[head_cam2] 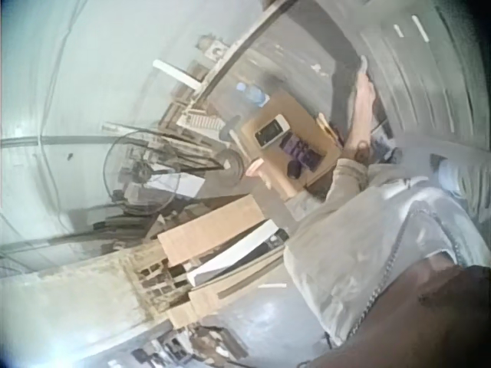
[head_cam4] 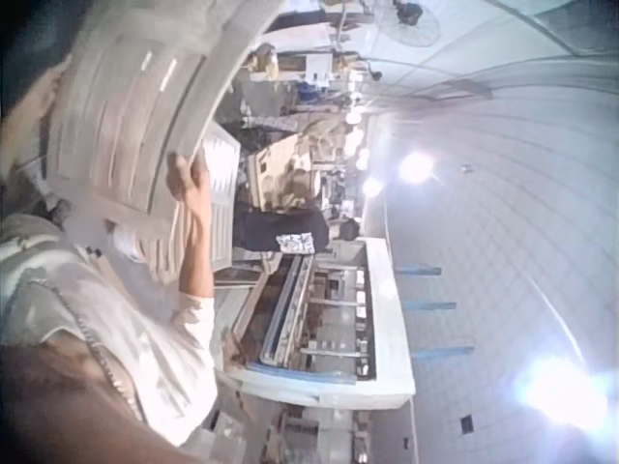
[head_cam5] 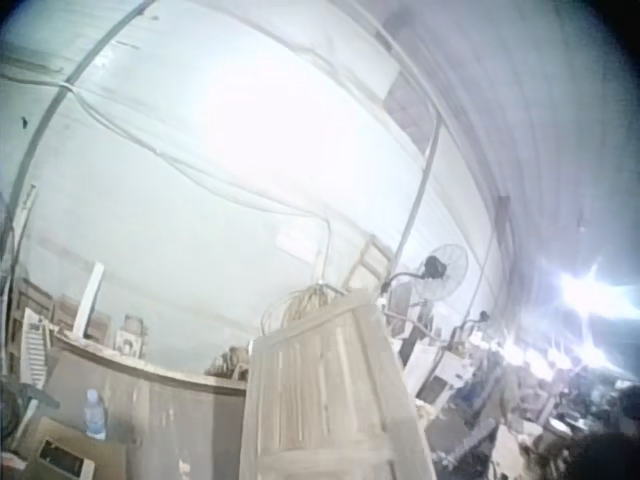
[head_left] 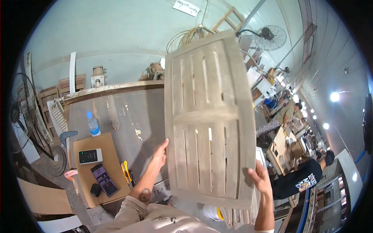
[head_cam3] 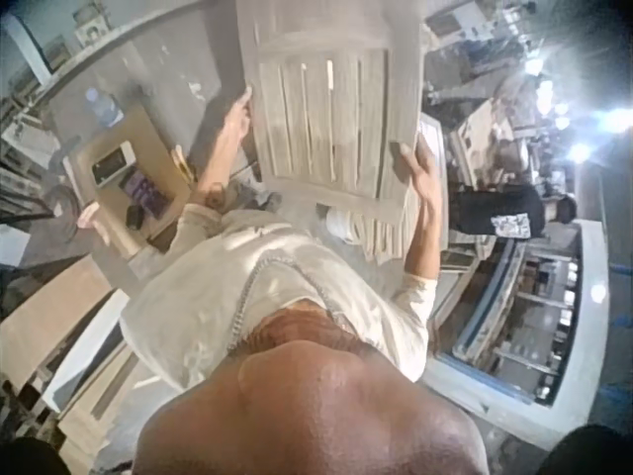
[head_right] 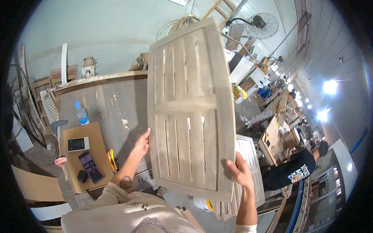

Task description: The person wipes wooden slatted panels with a cloth, touches their surfaces by hand, and stacks the panels onto a pallet.

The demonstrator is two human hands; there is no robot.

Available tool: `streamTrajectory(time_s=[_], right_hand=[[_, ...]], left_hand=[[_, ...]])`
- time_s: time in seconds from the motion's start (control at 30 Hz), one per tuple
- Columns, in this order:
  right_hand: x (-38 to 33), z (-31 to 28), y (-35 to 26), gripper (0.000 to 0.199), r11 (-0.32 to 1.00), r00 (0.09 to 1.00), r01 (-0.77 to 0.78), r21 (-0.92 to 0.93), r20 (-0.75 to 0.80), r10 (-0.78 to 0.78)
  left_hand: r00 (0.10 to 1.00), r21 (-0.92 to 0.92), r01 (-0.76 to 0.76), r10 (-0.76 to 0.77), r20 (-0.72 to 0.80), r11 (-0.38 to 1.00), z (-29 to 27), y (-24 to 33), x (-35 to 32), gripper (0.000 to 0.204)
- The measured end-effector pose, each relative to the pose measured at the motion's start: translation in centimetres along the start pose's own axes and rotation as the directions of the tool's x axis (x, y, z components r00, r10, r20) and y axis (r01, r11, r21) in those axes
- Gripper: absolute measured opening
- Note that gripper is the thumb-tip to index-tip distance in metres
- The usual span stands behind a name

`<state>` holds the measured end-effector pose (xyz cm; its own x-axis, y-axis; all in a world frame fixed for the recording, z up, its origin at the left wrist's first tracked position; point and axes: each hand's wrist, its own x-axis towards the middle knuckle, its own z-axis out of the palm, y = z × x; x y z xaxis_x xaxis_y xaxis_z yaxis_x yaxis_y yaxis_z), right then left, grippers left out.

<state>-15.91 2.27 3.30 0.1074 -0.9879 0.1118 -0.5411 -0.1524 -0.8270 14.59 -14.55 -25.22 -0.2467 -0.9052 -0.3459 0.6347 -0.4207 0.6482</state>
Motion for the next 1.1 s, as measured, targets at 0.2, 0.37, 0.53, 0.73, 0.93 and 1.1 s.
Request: streamTrajectory(time_s=[0.2,0.37,0.53,0.73,0.93,1.1], right_hand=[[-3.4,0.2,7.6,0.033,0.964,0.951,-0.067,0.256,-0.275,0.139],[-6.0,3.1,13.3,0.029,0.920,0.784,0.025,0.390,-0.579,0.224],[-8.8,6.1,12.6,0.040,0.894,0.598,-0.005,0.448,-0.715,0.361],[-13.8,8.0,14.1,0.038,0.882,0.528,0.010,0.471,-0.752,0.395],[-18.4,9.3,14.0,0.038,0.866,0.358,0.045,0.498,-0.817,0.452],[-26.2,11.6,13.5,0.038,0.839,0.126,0.021,0.543,-0.834,0.537]], left_hand=[[0.935,0.158,-0.306,0.328,-0.137,0.939,5.2,5.7,-5.7,0.072],[0.832,0.220,-0.482,0.522,-0.187,0.848,6.6,4.4,-9.1,0.039],[0.819,0.223,-0.546,0.570,-0.062,0.808,7.0,4.0,-10.3,0.040],[0.873,0.278,-0.477,0.485,0.043,0.834,8.1,3.3,-10.9,0.037],[0.872,0.537,-0.416,0.489,0.007,0.734,11.3,2.4,-11.8,0.049],[0.942,0.465,-0.287,0.159,0.296,0.837,15.9,-0.9,-13.5,0.057]])
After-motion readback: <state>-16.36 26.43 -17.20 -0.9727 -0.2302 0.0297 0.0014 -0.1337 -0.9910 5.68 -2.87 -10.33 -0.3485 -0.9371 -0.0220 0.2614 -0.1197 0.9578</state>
